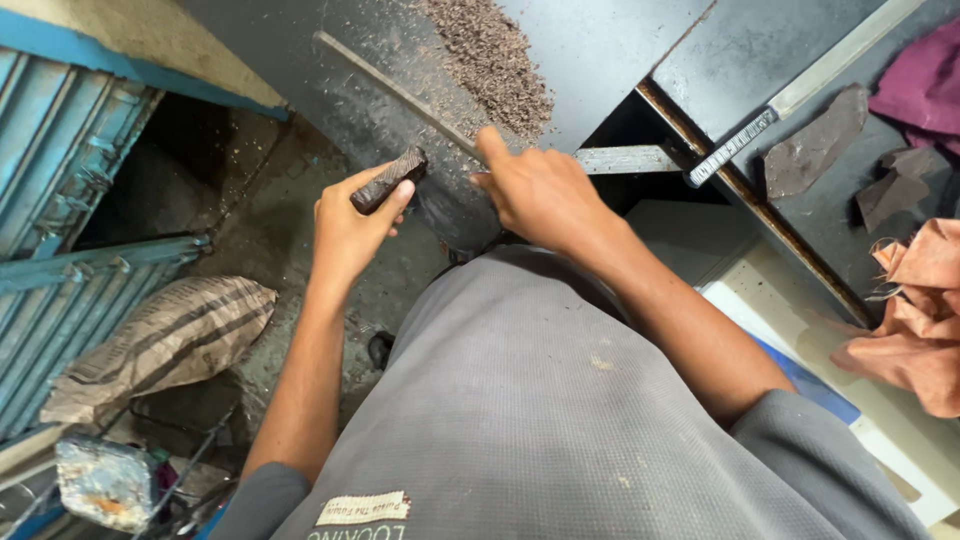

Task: The person holds a small dark metal block in the left hand and uses a flat metal file in the right hand to repeatedly file the block's surface. Metal filings accumulate on the workbench as the person continues the filing motion throughout the clip.

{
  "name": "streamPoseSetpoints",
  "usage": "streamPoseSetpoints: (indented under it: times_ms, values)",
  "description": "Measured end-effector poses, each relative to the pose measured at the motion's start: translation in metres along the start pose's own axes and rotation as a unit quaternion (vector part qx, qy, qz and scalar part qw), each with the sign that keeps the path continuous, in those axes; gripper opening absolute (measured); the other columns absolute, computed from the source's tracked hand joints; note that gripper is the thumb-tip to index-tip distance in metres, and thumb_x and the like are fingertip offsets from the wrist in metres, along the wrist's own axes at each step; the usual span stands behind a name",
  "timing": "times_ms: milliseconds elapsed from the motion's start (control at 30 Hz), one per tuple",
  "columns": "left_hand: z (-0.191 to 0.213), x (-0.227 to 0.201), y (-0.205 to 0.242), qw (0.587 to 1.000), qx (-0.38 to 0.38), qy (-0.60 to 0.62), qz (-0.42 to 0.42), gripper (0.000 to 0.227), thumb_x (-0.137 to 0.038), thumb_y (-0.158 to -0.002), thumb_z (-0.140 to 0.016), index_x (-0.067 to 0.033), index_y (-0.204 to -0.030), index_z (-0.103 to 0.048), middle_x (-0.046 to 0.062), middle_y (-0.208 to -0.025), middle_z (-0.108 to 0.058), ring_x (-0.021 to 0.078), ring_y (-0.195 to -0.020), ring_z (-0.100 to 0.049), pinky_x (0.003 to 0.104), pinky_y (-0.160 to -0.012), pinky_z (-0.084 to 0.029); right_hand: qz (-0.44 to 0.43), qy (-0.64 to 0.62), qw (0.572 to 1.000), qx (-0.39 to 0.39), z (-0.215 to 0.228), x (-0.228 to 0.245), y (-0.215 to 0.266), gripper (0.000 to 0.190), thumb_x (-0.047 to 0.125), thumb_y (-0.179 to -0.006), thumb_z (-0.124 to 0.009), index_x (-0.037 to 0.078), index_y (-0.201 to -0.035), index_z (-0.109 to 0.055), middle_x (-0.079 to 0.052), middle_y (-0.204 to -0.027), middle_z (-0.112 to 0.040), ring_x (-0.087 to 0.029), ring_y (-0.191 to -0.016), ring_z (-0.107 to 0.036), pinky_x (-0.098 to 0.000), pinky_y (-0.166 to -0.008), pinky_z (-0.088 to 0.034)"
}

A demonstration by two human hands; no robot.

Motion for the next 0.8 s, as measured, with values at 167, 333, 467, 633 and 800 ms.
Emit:
streamPoseSetpoints:
  times_ms: [167, 333, 467, 633, 800]
  values:
    - [0.002, 0.011, 0.004, 0.999, -0.023, 0.041, 0.001, 0.036, -0.023, -0.090, -0.079, -0.0069, -0.122, -0.076, -0.001, -0.079, -0.073, 0.0040, -0.067, -0.065, 0.023, -0.058, -0.056, 0.006, -0.040, 0.999, 0.016, 0.007, -0.012, 0.005, 0.043, 0.025, -0.094, -0.067, 0.002, -0.118, -0.040, -0.025, -0.074, -0.067, -0.044, -0.069, -0.063, -0.0550, -0.062, -0.048]
    - [0.012, 0.017, 0.006, 0.995, -0.065, 0.079, 0.012, 0.036, -0.027, -0.091, -0.079, -0.0035, -0.118, -0.077, 0.000, -0.079, -0.072, 0.0046, -0.065, -0.065, 0.023, -0.056, -0.055, -0.038, -0.158, 0.986, -0.024, 0.020, -0.015, 0.021, 0.044, 0.014, -0.093, -0.062, 0.002, -0.132, -0.047, -0.018, -0.083, -0.066, -0.033, -0.068, -0.067, -0.0470, -0.060, -0.051]
    - [0.028, 0.026, 0.011, 0.982, -0.095, 0.162, -0.007, 0.038, -0.030, -0.093, -0.078, 0.0008, -0.116, -0.076, 0.001, -0.083, -0.072, 0.0056, -0.064, -0.063, 0.022, -0.054, -0.051, 0.088, -0.128, 0.971, -0.184, 0.032, -0.009, 0.035, 0.035, 0.016, -0.102, -0.068, 0.001, -0.132, -0.061, -0.018, -0.090, -0.062, -0.030, -0.075, -0.065, -0.0416, -0.068, -0.052]
    - [0.050, 0.038, 0.020, 0.959, -0.148, 0.240, -0.024, 0.039, -0.031, -0.097, -0.076, 0.0030, -0.117, -0.074, 0.004, -0.089, -0.073, 0.0059, -0.064, -0.063, 0.022, -0.054, -0.049, 0.068, -0.069, 0.975, -0.200, 0.003, -0.023, 0.044, 0.019, 0.018, -0.102, -0.070, 0.005, -0.116, -0.071, -0.015, -0.091, -0.060, -0.033, -0.075, -0.064, -0.0432, -0.067, -0.052]
    - [0.063, 0.044, 0.027, 0.941, -0.200, 0.273, -0.023, 0.039, -0.031, -0.098, -0.075, 0.0023, -0.117, -0.074, 0.006, -0.092, -0.076, 0.0063, -0.064, -0.063, 0.021, -0.054, -0.048, 0.163, -0.015, 0.972, -0.167, -0.018, -0.012, 0.057, 0.014, 0.017, -0.100, -0.068, 0.006, -0.108, -0.068, -0.013, -0.092, -0.061, -0.035, -0.078, -0.064, -0.0441, -0.065, -0.052]
Point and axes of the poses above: each hand's wrist, its own y-axis away from the middle knuckle, its own z-axis out of the back of the hand, x = y × z, the point moved 7 cm from there along -y, towards the middle knuckle
